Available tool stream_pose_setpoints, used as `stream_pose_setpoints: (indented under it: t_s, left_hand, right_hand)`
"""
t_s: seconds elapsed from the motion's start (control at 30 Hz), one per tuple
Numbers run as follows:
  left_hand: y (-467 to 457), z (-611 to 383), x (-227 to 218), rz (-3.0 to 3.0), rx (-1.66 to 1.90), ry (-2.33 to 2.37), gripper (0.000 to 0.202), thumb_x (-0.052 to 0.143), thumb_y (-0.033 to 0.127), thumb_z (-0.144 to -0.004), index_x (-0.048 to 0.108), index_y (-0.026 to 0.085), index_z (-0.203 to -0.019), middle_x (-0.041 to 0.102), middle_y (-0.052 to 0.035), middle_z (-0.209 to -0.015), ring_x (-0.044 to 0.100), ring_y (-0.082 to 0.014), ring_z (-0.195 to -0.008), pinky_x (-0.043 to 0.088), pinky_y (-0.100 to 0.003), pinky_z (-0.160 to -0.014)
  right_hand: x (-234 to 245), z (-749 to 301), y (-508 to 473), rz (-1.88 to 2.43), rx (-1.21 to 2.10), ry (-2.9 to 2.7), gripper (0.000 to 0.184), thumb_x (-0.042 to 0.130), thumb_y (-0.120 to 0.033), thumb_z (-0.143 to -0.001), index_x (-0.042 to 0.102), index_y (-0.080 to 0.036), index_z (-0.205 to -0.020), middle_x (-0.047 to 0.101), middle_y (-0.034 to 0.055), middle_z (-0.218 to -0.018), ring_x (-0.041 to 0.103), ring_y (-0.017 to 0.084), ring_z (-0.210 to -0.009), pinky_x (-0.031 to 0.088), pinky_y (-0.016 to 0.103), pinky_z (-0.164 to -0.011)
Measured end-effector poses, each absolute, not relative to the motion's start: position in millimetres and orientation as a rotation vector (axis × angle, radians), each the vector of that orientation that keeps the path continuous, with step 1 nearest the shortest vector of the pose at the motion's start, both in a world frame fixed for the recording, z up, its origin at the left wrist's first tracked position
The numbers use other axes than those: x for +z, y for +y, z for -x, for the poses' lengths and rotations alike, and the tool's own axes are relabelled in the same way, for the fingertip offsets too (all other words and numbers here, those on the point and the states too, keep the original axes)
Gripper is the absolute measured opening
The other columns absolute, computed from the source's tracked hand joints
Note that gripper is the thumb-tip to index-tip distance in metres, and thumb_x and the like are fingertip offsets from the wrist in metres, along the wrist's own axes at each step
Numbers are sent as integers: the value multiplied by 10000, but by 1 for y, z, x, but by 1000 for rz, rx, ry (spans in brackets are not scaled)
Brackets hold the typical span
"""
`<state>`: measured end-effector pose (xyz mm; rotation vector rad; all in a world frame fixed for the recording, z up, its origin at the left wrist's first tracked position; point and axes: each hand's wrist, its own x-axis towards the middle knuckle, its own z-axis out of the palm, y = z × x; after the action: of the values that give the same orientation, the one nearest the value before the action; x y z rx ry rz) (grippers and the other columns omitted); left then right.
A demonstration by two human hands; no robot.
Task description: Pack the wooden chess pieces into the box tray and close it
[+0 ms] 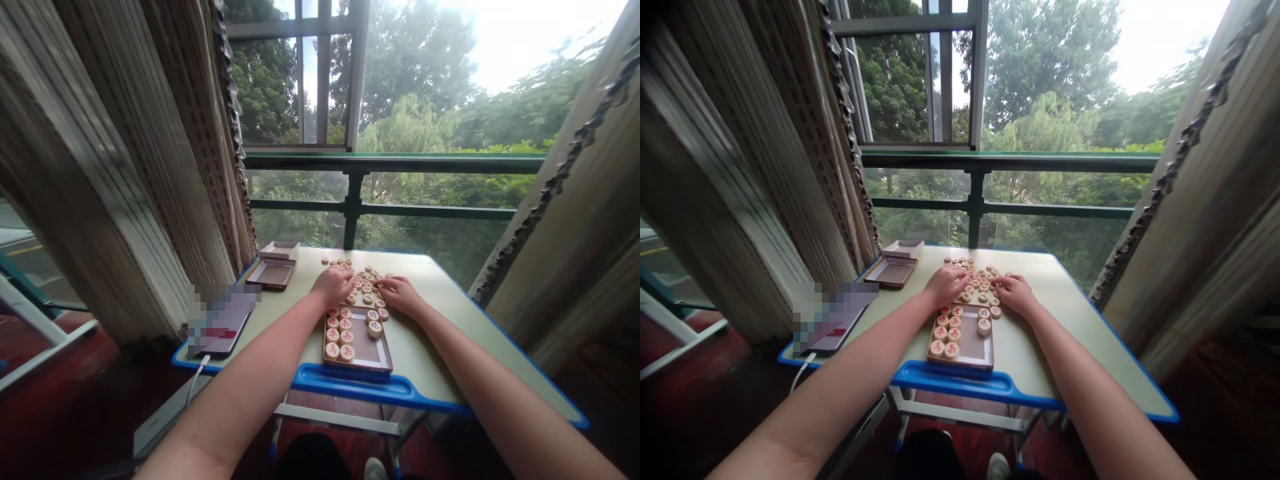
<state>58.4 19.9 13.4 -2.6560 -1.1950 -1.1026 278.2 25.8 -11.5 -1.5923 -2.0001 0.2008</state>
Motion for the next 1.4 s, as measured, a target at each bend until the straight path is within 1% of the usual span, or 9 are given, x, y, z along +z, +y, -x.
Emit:
stream_pose_setpoints:
  t_s: [0.17, 0.37, 0.5, 0.7, 0.87, 1.03, 1.13, 1.23, 1.4]
  left_hand:
    - [27, -52, 10, 2598, -1121, -1333, 268, 457, 252, -836, 637, 160, -660, 658, -72, -735, 571, -179, -751, 413, -295, -748]
    - [26, -54, 12, 2649, -1144, -1294, 303, 457, 287, -840, 632, 165, -624, 639, -62, -681, 558, -170, -708, 408, -290, -731]
    - [25, -55, 12, 2649, -1164, -1233, 308, 455, 315, -845, 644, 171, -649, 641, -67, -693, 555, -176, -724, 402, -293, -740]
    - [25, -53, 11, 2608, -1144, -1287, 334, 434, 310, -853, 630, 170, -621, 640, -67, -679, 551, -173, -698, 392, -285, -704]
    - [28, -50, 10, 2606, -1146, -1301, 319, 450, 314, -842, 635, 171, -625, 641, -65, -678, 550, -174, -692, 388, -283, -698]
    - [28, -50, 11, 2601, -1160, -1287, 309, 464, 293, -832, 642, 164, -615, 643, -71, -670, 564, -182, -701, 398, -284, -714]
    - [26, -53, 12, 2638, -1232, -1294, 300, 479, 311, -825, 662, 160, -640, 658, -66, -686, 574, -175, -705, 414, -276, -713]
    - [22, -55, 14, 2740, -1381, -1358, 271, 519, 350, -804, 697, 151, -758, 687, -61, -752, 595, -161, -695, 445, -263, -682]
    - [7, -58, 25, 2964, -1652, -1316, 316, 619, 378, -742, 695, 139, -934, 692, -86, -893, 620, -164, -757, 488, -254, -656]
  right_hand:
    - [-16, -278, 39, 1602, 267, -1922, 289, 507, -255, -718, 732, -234, -898, 691, 23, -835, 604, 191, -861, 454, 305, -841]
    - [-13, -274, 36, 1666, 135, -1892, 235, 567, -401, -724, 736, -275, -827, 700, 33, -894, 513, 281, -1058, 383, 437, -917]
    - [-6, -265, 28, 1692, 43, -1953, 293, 596, -479, -689, 720, -294, -880, 701, 21, -919, 493, 289, -1037, 337, 467, -928]
    - [-3, -256, 26, 1662, 31, -1976, 301, 602, -323, -673, 687, -278, -958, 713, -14, -820, 497, 247, -932, 386, 375, -852]
    - [-1, -261, 26, 1687, 129, -2021, 241, 605, -346, -663, 707, -274, -869, 704, -13, -851, 483, 255, -943, 394, 356, -828]
    - [5, -263, 20, 1710, 120, -2039, 425, 646, -304, -631, 655, -222, -1049, 695, 35, -821, 483, 272, -936, 419, 345, -775]
    - [8, -260, 18, 1625, 91, -2006, 425, 644, -230, -643, 633, -212, -1067, 688, 39, -782, 517, 248, -906, 427, 339, -783]
    - [11, -253, 16, 1466, 294, -1878, 377, 645, -215, -675, 610, -198, -1049, 670, 36, -782, 576, 184, -793, 460, 318, -743]
    - [22, -241, 4, 1073, 964, -1638, 339, 705, -261, -645, 581, -170, -948, 648, 28, -785, 614, 143, -711, 499, 285, -646]
